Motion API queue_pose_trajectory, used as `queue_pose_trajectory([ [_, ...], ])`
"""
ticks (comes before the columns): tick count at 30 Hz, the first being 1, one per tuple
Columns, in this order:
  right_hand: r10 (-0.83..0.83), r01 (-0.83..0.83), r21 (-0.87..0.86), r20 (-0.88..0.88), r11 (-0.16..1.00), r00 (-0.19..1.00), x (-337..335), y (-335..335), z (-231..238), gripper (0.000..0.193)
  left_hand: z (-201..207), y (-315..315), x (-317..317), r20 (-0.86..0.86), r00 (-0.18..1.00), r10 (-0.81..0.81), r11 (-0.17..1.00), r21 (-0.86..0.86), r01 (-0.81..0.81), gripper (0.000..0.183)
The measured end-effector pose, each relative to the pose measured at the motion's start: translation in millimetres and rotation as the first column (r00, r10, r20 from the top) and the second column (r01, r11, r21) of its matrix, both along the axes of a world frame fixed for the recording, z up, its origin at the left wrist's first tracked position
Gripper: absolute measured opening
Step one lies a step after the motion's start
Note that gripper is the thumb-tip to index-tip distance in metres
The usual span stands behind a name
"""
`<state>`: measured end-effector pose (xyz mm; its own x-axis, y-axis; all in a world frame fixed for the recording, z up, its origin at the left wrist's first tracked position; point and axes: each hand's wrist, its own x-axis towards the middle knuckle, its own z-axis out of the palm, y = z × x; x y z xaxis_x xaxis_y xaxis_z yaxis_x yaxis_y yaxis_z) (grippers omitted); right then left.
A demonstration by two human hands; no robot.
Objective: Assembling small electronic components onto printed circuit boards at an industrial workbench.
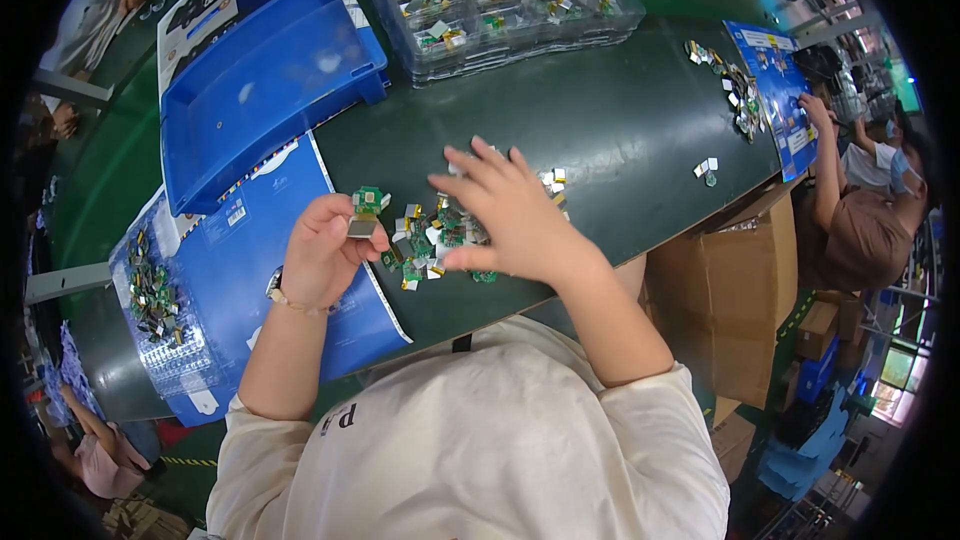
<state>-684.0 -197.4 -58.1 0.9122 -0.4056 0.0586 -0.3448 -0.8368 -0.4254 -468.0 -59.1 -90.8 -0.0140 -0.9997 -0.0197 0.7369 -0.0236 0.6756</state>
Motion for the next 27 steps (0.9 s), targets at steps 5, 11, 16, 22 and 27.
queue_pose_trajectory([
  [5,0.036,-0.036,-0.002,-0.024,0.999,0.999,-7,22,1,0.083,-4,-3,0,-0.024,0.996,0.088,0.995,0.051,-0.086,0.017],
  [11,0.122,-0.124,0.097,0.033,0.987,0.992,-20,15,-10,0.073,-2,-5,-1,-0.049,0.996,0.079,0.993,0.093,-0.075,0.019],
  [16,0.125,-0.119,-0.113,0.054,0.987,0.991,-13,9,19,0.062,0,-6,-7,0.002,0.997,0.078,0.991,0.109,-0.078,0.02],
  [22,-0.328,0.105,0.74,0.163,0.664,0.93,24,16,22,0.02,6,-5,-13,0.171,0.985,0.002,0.989,0.143,-0.027,0.019],
  [27,-0.437,0.067,0.952,0.074,0.299,0.897,34,24,20,0.009,6,-4,-15,0.193,0.981,-0.029,0.983,0.181,-0.006,0.016],
])
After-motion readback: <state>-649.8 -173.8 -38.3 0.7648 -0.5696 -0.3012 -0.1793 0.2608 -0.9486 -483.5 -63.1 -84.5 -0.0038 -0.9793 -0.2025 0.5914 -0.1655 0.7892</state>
